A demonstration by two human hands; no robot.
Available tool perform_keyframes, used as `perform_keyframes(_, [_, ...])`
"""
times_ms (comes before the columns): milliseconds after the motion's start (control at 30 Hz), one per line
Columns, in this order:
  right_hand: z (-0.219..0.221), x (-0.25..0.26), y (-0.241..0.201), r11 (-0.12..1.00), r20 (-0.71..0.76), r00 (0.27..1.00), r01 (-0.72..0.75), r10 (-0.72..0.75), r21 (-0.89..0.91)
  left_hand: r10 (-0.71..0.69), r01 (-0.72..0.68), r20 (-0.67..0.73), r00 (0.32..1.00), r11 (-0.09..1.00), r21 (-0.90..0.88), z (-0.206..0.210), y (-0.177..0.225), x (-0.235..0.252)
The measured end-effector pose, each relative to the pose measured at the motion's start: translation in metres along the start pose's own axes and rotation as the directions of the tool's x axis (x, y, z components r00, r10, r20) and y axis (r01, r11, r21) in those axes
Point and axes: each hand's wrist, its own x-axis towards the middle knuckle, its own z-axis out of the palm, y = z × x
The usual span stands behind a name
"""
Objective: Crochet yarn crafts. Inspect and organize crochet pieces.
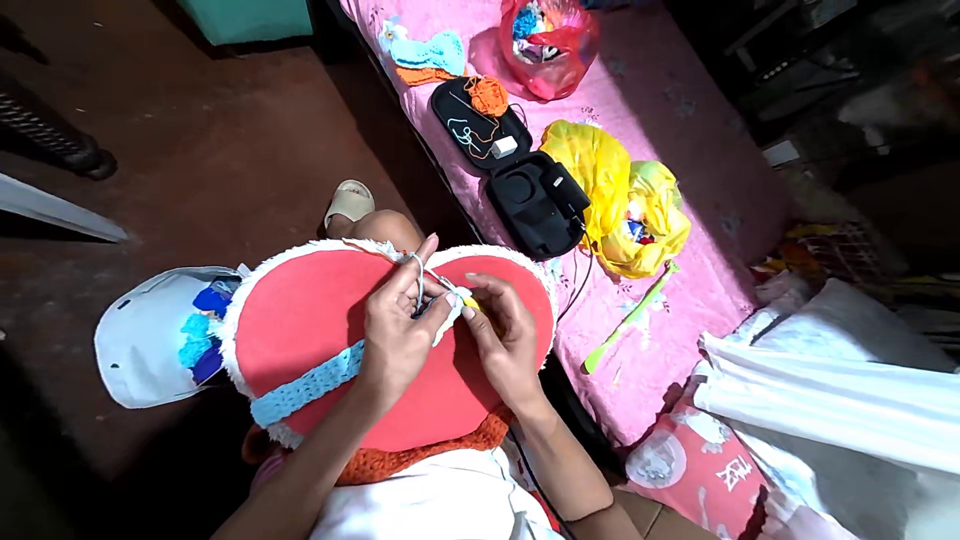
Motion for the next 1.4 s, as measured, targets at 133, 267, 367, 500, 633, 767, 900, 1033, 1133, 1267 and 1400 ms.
perform_keyframes(133, [-0.01,0.004,0.012,0.819,0.034,0.932,0.334,-0.361,-0.467,-0.042,0.041,0.049,0.998,0.999,0.019,-0.006,0.002,0.003])
perform_keyframes(267, [-0.018,0.007,0.006,0.657,0.117,0.885,0.418,-0.451,-0.627,0.096,-0.1,0.029,0.995,0.97,0.223,-0.005,-0.005,0.001])
perform_keyframes(367, [-0.024,0.009,0.002,0.599,0.151,0.867,0.445,-0.476,-0.666,0.295,-0.297,0.068,0.953,0.868,0.397,-0.004,-0.011,0.001])
perform_keyframes(500, [-0.039,0.012,-0.001,0.749,0.191,0.917,0.397,-0.35,-0.531,0.375,-0.405,0.153,0.914,0.827,0.391,-0.006,-0.011,0.004])
perform_keyframes(633, [-0.058,0.018,-0.002,0.952,0.269,0.956,0.186,-0.118,-0.244,0.239,-0.282,0.21,0.948,0.936,0.21,-0.012,-0.008,0.007])
perform_keyframes(767, [-0.064,0.018,-0.002,0.987,0.28,0.954,-0.133,0.105,0.086,0.15,-0.158,0.243,0.958,0.987,0.014,-0.016,-0.004,0.009])
perform_keyframes(900, [-0.061,0.015,-0.001,0.965,0.272,0.952,-0.194,0.14,0.179,0.141,-0.136,0.242,0.96,0.99,-0.038,-0.014,-0.005,0.007])
perform_keyframes(1033, [-0.05,0.011,-0.001,0.957,0.28,0.949,-0.207,0.146,0.205,0.121,-0.116,0.232,0.965,0.993,-0.034,-0.009,-0.004,0.004])
perform_keyframes(1133, [-0.041,0.007,-0.001,0.952,0.255,0.95,-0.232,0.178,0.2,0.096,-0.092,0.208,0.973,0.995,-0.028,-0.008,-0.002,0.003])
perform_keyframes(1267, [-0.031,0.003,-0.005,0.949,0.198,0.96,-0.24,0.2,0.203,0.074,-0.071,0.178,0.981,0.997,-0.021,-0.007,-0.001,0.003])
perform_keyframes(1400, [-0.022,0.001,-0.007,0.967,0.117,0.975,-0.205,0.188,0.154,0.064,-0.061,0.107,0.992,0.998,-0.031,-0.003,0.001,0.003])
